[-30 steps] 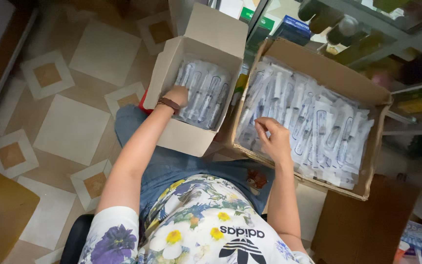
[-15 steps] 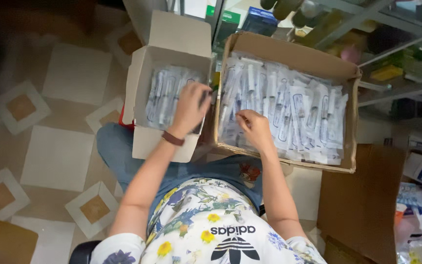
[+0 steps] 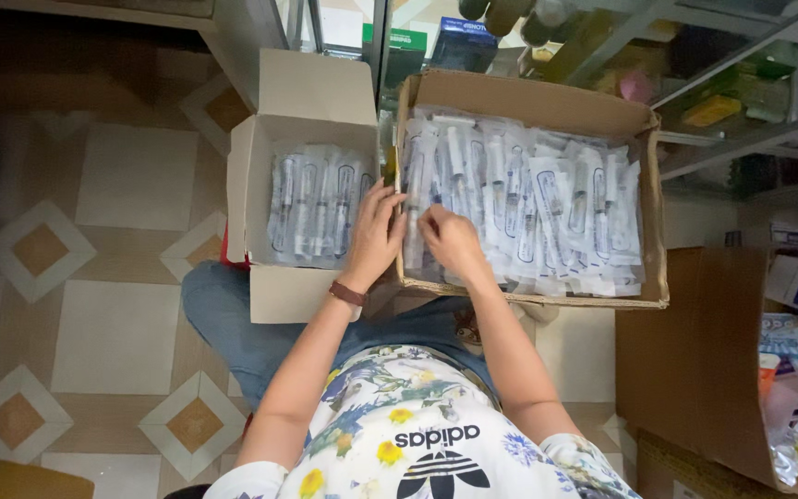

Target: The person sits on the floor and transfers individually wrapped medical syringes from a smaller cardboard box to a larger one. They pick up the items one by one and place them into the larger container, gradually filling it.

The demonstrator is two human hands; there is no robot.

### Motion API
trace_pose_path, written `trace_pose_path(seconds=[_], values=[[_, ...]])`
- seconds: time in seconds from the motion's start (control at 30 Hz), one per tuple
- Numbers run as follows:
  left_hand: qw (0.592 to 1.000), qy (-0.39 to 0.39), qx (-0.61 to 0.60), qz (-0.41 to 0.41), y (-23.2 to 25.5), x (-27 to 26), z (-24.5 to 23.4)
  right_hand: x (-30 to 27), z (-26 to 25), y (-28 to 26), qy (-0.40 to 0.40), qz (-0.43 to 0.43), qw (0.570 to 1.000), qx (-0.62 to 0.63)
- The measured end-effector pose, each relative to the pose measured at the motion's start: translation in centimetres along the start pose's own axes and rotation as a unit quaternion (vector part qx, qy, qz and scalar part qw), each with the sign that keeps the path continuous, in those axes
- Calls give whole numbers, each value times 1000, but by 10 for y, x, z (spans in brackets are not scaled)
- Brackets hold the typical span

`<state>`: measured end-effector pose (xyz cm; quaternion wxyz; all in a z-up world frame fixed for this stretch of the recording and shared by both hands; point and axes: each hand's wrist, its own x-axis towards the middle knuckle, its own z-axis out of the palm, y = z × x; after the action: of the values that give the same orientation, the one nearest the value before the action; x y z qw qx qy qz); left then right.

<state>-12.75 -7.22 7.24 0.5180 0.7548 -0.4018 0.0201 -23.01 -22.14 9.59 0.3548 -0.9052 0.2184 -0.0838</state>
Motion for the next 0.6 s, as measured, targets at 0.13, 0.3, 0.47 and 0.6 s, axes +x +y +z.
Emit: trace_pose_path(seconds=[0.13, 0.3, 0.47, 0.6], values=[[999, 10, -33, -24, 4, 1, -7, -2, -2, 15, 85, 35, 985, 149], [986, 6, -105, -129, 28, 9, -28, 0, -1, 32, 79, 10, 886, 457], [958, -70, -217, -173, 32, 15, -27, -5, -6, 37, 76, 14, 854, 515], [909, -166, -317, -214, 13, 12, -7, -7, -1, 40, 43, 5, 855, 516]])
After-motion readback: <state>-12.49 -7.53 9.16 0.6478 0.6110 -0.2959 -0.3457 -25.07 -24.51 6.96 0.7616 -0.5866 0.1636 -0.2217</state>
